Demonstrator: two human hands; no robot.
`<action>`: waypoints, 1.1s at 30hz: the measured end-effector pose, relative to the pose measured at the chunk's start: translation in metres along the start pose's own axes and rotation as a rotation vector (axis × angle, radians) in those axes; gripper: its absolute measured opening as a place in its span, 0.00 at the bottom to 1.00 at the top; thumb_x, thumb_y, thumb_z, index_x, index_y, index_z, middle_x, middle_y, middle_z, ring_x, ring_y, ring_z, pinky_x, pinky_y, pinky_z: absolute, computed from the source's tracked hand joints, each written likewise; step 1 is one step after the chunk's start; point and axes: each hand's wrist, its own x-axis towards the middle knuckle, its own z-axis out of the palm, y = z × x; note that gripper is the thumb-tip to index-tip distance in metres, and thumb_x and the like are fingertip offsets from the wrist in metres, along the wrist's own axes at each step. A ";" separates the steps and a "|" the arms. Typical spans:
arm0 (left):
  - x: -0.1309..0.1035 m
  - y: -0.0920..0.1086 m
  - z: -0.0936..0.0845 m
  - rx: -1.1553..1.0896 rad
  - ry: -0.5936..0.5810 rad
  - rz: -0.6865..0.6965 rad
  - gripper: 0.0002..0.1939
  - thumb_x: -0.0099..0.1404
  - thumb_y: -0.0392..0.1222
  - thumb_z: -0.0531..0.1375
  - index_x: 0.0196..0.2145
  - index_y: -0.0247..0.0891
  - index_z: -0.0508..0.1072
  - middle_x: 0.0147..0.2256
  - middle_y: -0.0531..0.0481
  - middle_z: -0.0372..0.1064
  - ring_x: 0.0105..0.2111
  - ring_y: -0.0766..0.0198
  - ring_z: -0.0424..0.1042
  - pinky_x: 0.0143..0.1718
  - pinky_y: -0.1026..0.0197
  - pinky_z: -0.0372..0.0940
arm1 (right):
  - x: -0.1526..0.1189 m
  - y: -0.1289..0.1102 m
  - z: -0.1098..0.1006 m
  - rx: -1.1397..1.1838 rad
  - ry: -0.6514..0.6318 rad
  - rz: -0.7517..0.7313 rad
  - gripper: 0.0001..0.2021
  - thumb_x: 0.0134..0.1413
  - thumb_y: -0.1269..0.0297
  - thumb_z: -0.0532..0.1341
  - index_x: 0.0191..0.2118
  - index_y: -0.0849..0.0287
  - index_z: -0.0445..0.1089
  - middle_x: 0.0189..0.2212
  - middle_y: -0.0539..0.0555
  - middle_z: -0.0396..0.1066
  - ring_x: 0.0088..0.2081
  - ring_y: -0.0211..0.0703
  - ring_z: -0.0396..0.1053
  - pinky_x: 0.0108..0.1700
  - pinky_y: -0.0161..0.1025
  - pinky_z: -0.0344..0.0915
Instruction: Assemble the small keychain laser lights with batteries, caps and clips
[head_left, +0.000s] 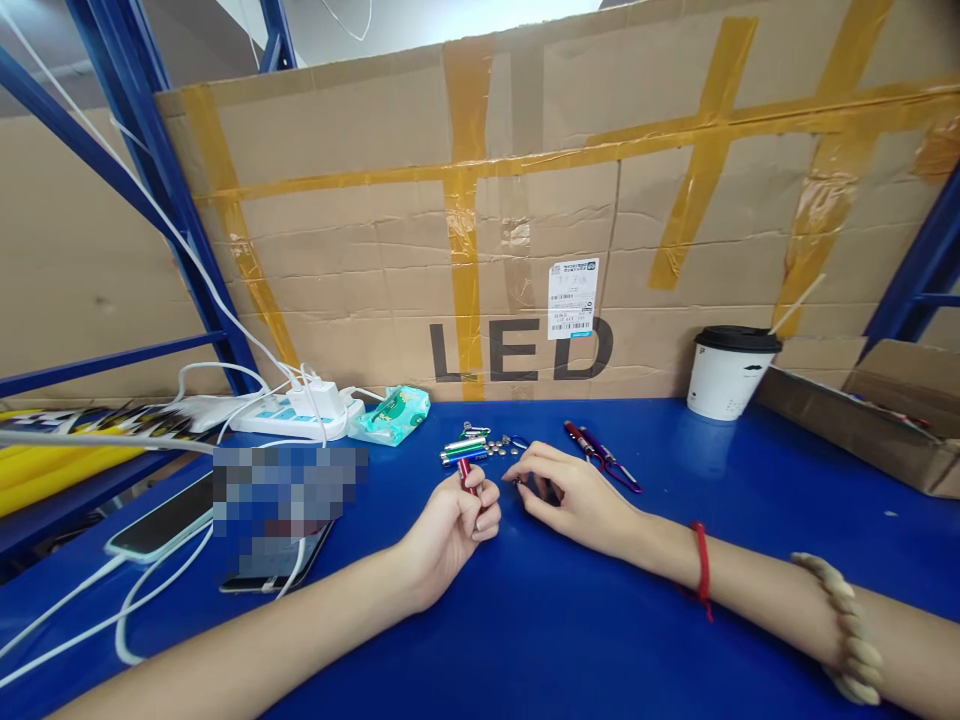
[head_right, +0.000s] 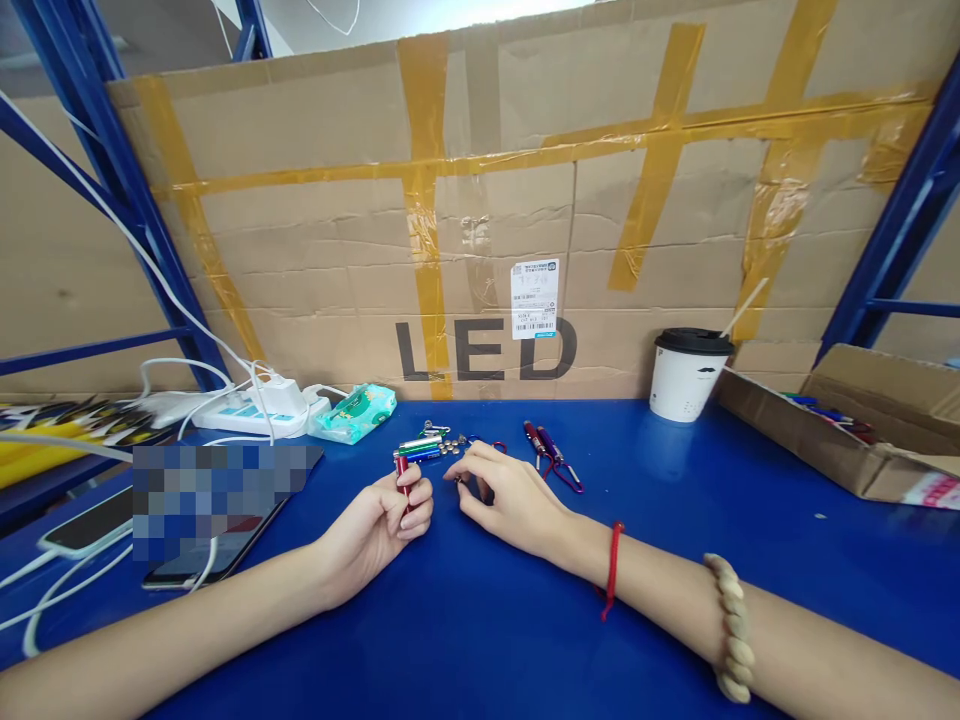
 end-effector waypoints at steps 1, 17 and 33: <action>0.000 0.000 0.000 0.002 -0.001 -0.003 0.18 0.26 0.24 0.46 0.20 0.37 0.52 0.18 0.58 0.51 0.14 0.74 0.48 0.17 0.68 0.40 | 0.000 0.000 0.000 0.003 -0.001 -0.001 0.10 0.54 0.73 0.54 0.40 0.59 0.69 0.33 0.52 0.65 0.24 0.33 0.62 0.30 0.34 0.63; -0.002 0.002 0.002 0.018 -0.015 -0.030 0.17 0.27 0.24 0.46 0.20 0.37 0.52 0.18 0.58 0.51 0.13 0.75 0.49 0.18 0.68 0.40 | -0.001 0.002 0.001 0.049 -0.031 -0.025 0.10 0.53 0.74 0.54 0.40 0.59 0.69 0.34 0.52 0.64 0.25 0.33 0.62 0.31 0.33 0.63; -0.007 -0.002 0.005 0.262 -0.109 0.045 0.14 0.39 0.27 0.51 0.24 0.38 0.52 0.22 0.59 0.53 0.19 0.73 0.50 0.21 0.66 0.45 | -0.001 -0.001 -0.001 0.095 0.098 -0.053 0.11 0.61 0.70 0.50 0.46 0.56 0.65 0.41 0.55 0.63 0.35 0.37 0.66 0.38 0.37 0.65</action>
